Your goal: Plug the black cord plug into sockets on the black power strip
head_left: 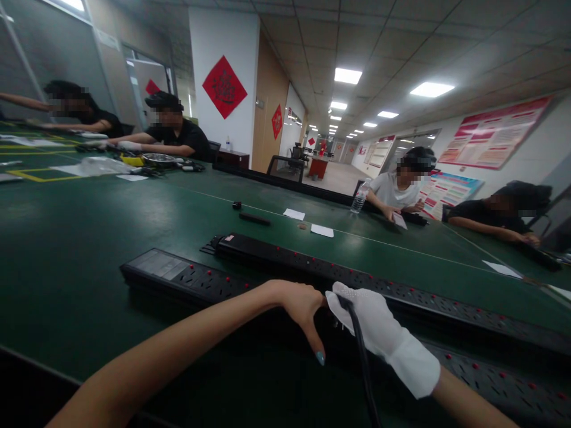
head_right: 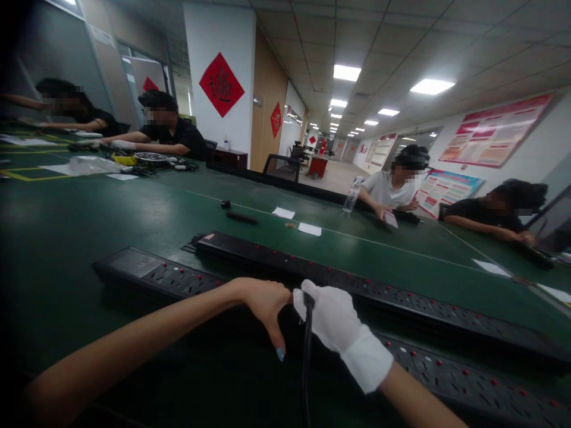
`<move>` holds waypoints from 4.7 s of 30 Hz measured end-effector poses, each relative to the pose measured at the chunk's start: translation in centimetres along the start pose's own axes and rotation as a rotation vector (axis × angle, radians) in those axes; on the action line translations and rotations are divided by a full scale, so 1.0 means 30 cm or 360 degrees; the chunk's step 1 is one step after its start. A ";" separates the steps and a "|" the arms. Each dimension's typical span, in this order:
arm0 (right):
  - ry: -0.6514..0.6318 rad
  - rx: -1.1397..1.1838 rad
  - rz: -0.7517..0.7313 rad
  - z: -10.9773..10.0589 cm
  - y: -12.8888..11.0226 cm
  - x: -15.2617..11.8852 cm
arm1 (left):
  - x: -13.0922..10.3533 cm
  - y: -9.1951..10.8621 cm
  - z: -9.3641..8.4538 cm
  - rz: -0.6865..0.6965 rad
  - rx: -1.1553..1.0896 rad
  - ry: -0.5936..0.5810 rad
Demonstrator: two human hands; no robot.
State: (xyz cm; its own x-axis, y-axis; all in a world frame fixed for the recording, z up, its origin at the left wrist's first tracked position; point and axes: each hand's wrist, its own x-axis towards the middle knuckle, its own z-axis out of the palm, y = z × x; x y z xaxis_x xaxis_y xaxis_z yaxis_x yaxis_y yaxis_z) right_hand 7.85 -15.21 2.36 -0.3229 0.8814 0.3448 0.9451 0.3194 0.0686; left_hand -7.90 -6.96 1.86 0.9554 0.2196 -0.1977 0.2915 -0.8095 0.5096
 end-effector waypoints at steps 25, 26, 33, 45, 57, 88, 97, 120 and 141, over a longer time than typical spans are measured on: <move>0.0032 0.0236 -0.0328 0.047 0.015 -0.043 | 0.017 -0.007 0.006 -0.0003 -0.0158 -0.0125; 0.0019 0.0235 -0.0318 0.047 0.015 -0.044 | 0.018 -0.004 0.005 0.0009 -0.0140 -0.0112; 0.0024 0.0194 -0.0307 0.068 0.031 -0.050 | 0.019 0.009 0.016 0.0049 0.0099 0.0024; 0.0104 0.0197 -0.0359 0.077 0.036 -0.042 | 0.022 0.014 0.017 0.0025 0.0121 0.0010; -0.0098 0.0277 -0.0369 0.052 0.047 -0.046 | 0.022 0.020 0.013 0.0021 0.0116 0.0013; -0.0370 0.0559 -0.0493 -0.017 0.073 -0.062 | 0.026 0.012 0.025 0.0047 0.0166 0.0007; -0.0365 0.0591 -0.0467 -0.009 0.064 -0.056 | 0.027 0.020 0.024 0.0009 0.0145 0.0010; -0.0433 0.0651 -0.0485 -0.026 0.071 -0.054 | 0.024 0.015 0.022 0.0020 0.0148 0.0009; -0.0184 0.0479 -0.0491 0.036 0.062 -0.052 | 0.022 0.015 0.022 0.0021 0.0098 0.0010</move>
State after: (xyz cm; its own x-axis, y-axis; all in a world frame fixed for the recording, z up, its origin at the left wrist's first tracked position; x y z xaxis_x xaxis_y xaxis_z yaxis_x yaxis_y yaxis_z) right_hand 10.08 -15.61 0.94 -0.6071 0.7566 0.2430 0.7526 0.6456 -0.1297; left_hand -7.17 -7.54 1.40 0.9594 0.2123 -0.1859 0.2759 -0.8442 0.4597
